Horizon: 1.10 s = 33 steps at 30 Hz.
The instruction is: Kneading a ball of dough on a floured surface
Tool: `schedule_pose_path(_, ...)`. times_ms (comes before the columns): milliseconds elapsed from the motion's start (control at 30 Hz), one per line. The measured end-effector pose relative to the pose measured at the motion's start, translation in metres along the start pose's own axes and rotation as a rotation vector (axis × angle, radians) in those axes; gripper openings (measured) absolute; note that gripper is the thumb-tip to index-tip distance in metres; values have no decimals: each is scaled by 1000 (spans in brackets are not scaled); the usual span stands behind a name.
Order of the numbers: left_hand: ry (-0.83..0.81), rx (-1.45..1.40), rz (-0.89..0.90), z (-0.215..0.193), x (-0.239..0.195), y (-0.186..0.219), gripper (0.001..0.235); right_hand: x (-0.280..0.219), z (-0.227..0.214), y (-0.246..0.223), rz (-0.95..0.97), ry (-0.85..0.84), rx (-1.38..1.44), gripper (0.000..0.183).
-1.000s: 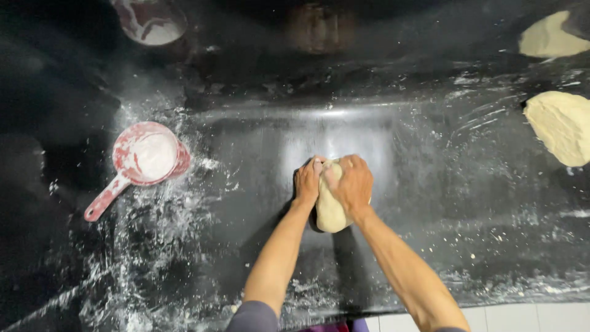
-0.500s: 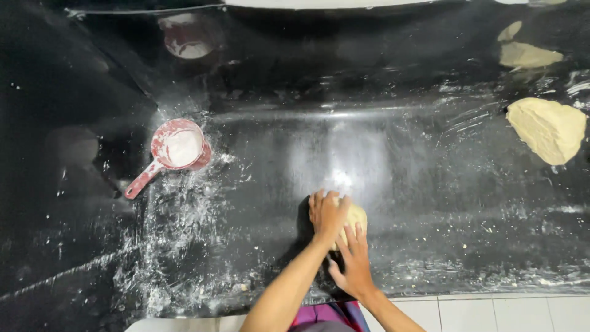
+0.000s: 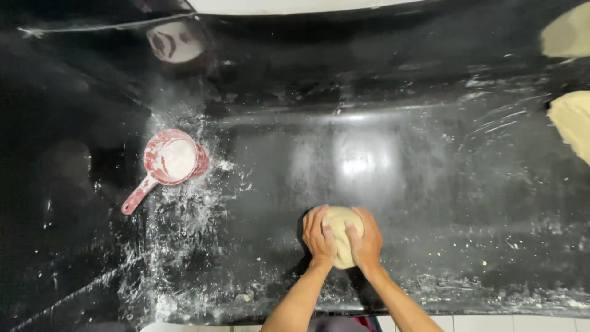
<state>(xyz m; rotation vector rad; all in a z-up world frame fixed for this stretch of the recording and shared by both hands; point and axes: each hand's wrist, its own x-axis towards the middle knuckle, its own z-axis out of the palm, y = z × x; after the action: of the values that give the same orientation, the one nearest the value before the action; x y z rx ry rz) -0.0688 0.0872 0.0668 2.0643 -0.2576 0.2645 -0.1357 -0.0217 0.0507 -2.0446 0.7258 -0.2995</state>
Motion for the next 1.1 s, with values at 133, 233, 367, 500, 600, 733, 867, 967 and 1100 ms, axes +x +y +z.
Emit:
schedule_pose_path(133,-37,-23,-179,28,6,-52,47,51,7,-39,133,-118,-208,43)
schedule_pose_path(233,5,7,-277,38,20,-60,42,87,14,-68,128,-262,-322,49)
schedule_pose_path(367,104,116,-407,45,33,-59,37,128,45,-49,65,-385,-410,46)
schedule_pose_path(500,94,200,-531,52,38,-67,35,153,66,-32,35,-459,-499,56)
schedule_pose_path(600,57,173,-512,51,39,-74,32,140,53,-43,-19,-375,-471,55)
schedule_pose_path(733,-14,-12,-397,46,32,-81,31,73,31,-31,-231,-110,-376,42)
schedule_pose_path(867,-260,-131,-245,1,16,-27,44,14,-1,-50,-252,150,-407,38)
schedule_pose_path(967,-301,-81,-125,-16,-34,11,52,-9,-27,-60,-73,55,-411,43)
schedule_pose_path(1100,-108,20,-83,9,-70,8,68,-40,-65,-99,300,-142,-145,45)
